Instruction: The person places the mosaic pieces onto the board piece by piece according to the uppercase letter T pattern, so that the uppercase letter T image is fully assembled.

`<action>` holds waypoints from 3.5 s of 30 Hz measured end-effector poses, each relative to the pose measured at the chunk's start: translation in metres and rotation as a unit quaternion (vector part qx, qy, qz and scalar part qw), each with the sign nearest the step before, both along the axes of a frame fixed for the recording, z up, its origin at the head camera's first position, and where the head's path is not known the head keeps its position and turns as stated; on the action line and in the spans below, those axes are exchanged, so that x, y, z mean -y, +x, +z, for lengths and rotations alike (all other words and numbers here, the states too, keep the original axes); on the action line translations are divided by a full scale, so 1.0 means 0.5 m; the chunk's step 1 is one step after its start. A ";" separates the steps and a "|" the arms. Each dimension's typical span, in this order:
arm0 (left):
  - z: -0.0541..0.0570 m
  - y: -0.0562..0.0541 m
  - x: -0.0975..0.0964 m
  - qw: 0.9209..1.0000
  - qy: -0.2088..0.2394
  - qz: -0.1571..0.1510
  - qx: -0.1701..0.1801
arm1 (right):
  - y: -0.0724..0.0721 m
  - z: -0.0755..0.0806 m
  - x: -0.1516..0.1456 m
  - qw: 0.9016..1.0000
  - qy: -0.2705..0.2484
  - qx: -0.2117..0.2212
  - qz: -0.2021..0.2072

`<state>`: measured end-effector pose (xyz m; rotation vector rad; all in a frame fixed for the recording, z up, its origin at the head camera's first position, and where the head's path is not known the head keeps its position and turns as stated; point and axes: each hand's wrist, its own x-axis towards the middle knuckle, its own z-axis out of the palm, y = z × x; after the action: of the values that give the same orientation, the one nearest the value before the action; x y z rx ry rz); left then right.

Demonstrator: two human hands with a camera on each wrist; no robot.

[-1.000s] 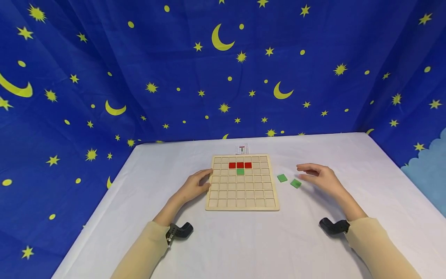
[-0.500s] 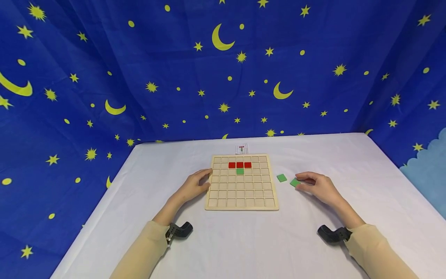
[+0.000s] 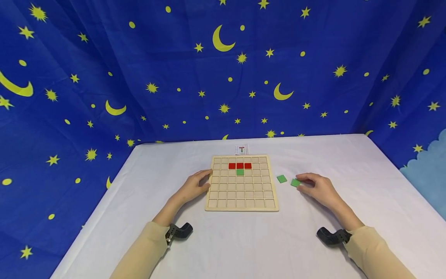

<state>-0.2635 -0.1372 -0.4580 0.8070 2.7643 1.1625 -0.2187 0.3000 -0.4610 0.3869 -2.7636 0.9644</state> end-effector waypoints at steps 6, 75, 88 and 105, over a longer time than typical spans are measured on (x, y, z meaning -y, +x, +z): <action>-0.001 0.000 0.000 1.000 -0.002 0.003 -0.001 | -0.002 -0.002 -0.001 0.999 0.015 -0.029 -0.003; -0.003 0.000 -0.001 1.000 -0.007 0.004 -0.007 | -0.079 0.081 0.288 0.981 -0.140 0.015 0.131; 0.001 0.000 -0.001 1.000 -0.008 0.006 -0.005 | -0.088 0.039 0.295 0.983 -0.121 0.014 0.141; 0.001 0.002 -0.002 1.000 -0.004 0.004 0.001 | -0.094 -0.001 0.297 0.989 -0.066 0.000 0.129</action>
<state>-0.2627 -0.1362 -0.4576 0.7938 2.7725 1.1529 -0.2659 0.1515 -0.4616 0.7369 -2.6751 1.1973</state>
